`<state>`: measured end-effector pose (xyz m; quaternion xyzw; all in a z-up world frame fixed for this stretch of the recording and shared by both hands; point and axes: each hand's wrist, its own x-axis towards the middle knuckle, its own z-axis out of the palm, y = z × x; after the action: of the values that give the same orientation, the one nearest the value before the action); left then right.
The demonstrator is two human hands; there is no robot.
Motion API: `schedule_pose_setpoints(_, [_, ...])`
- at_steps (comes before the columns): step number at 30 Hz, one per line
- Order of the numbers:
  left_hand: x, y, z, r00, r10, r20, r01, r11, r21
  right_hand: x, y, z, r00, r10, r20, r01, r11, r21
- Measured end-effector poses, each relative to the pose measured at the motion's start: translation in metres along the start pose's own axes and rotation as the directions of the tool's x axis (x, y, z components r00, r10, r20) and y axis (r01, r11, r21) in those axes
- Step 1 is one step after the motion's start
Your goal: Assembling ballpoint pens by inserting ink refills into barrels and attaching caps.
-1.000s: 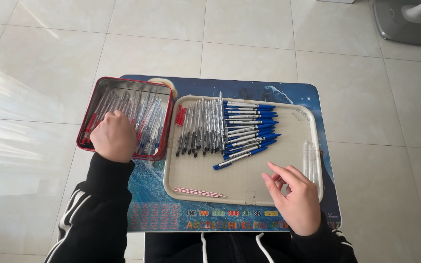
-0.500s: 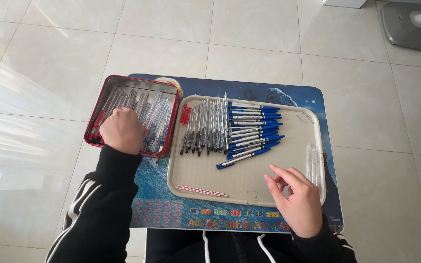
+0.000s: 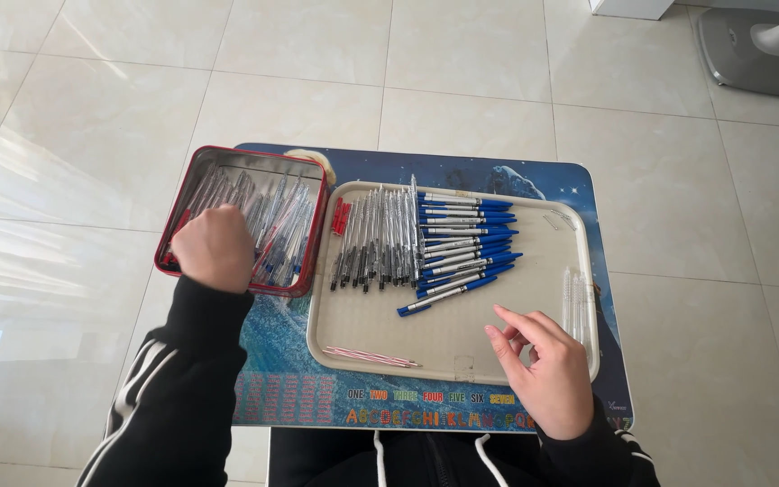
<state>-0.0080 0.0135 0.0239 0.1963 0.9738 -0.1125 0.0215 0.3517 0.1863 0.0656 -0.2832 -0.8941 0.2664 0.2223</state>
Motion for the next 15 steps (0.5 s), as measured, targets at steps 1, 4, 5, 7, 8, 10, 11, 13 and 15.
schedule_pose_setpoints(1, [-0.004, -0.002, -0.005, 0.999, -0.028, -0.044, 0.025, 0.997, -0.072, 0.000, 0.000, 0.000, 1.000, 0.003, -0.002, -0.003, 1.000, -0.004])
schedule_pose_setpoints(4, [-0.056, -0.011, -0.033, 0.859, 0.054, -0.510, -0.201, 0.950, -0.239, 0.002, -0.009, -0.005, 0.996, 0.049, 0.072, -0.061, 0.981, 0.185])
schedule_pose_setpoints(5, [-0.077, -0.003, -0.043, 0.859, 0.058, -0.509, -0.206, 0.949, -0.240, 0.002, -0.011, -0.006, 0.996, 0.054, 0.070, -0.066, 0.981, 0.183])
schedule_pose_setpoints(7, [-0.120, 0.012, -0.063, 0.664, 0.311, -0.680, -0.678, 0.635, -0.371, 0.000, -0.016, -0.008, 0.922, 0.146, 0.359, -0.319, 0.813, 0.487])
schedule_pose_setpoints(8, [-0.136, 0.023, -0.075, 0.664, 0.313, -0.680, -0.680, 0.630, -0.375, 0.001, -0.021, -0.005, 0.921, 0.152, 0.358, -0.322, 0.814, 0.483])
schedule_pose_setpoints(10, [-0.169, 0.044, -0.098, 0.484, 0.601, -0.636, -0.826, 0.073, -0.559, 0.000, -0.029, 0.000, 0.905, -0.076, 0.420, -0.346, 0.443, 0.827])
schedule_pose_setpoints(11, [-0.172, 0.050, -0.095, 0.481, 0.605, -0.635, -0.824, 0.066, -0.562, -0.001, -0.029, 0.005, 0.905, -0.066, 0.420, -0.350, 0.444, 0.825])
schedule_pose_setpoints(13, [-0.178, 0.061, -0.090, 0.478, 0.616, -0.626, -0.714, -0.143, -0.686, -0.003, -0.029, 0.015, 0.945, -0.089, 0.316, -0.289, 0.232, 0.929])
schedule_pose_setpoints(15, [-0.181, 0.060, -0.086, 0.552, 0.565, -0.613, -0.641, -0.183, -0.746, -0.010, -0.017, 0.018, 0.949, 0.005, 0.315, -0.310, 0.200, 0.929])
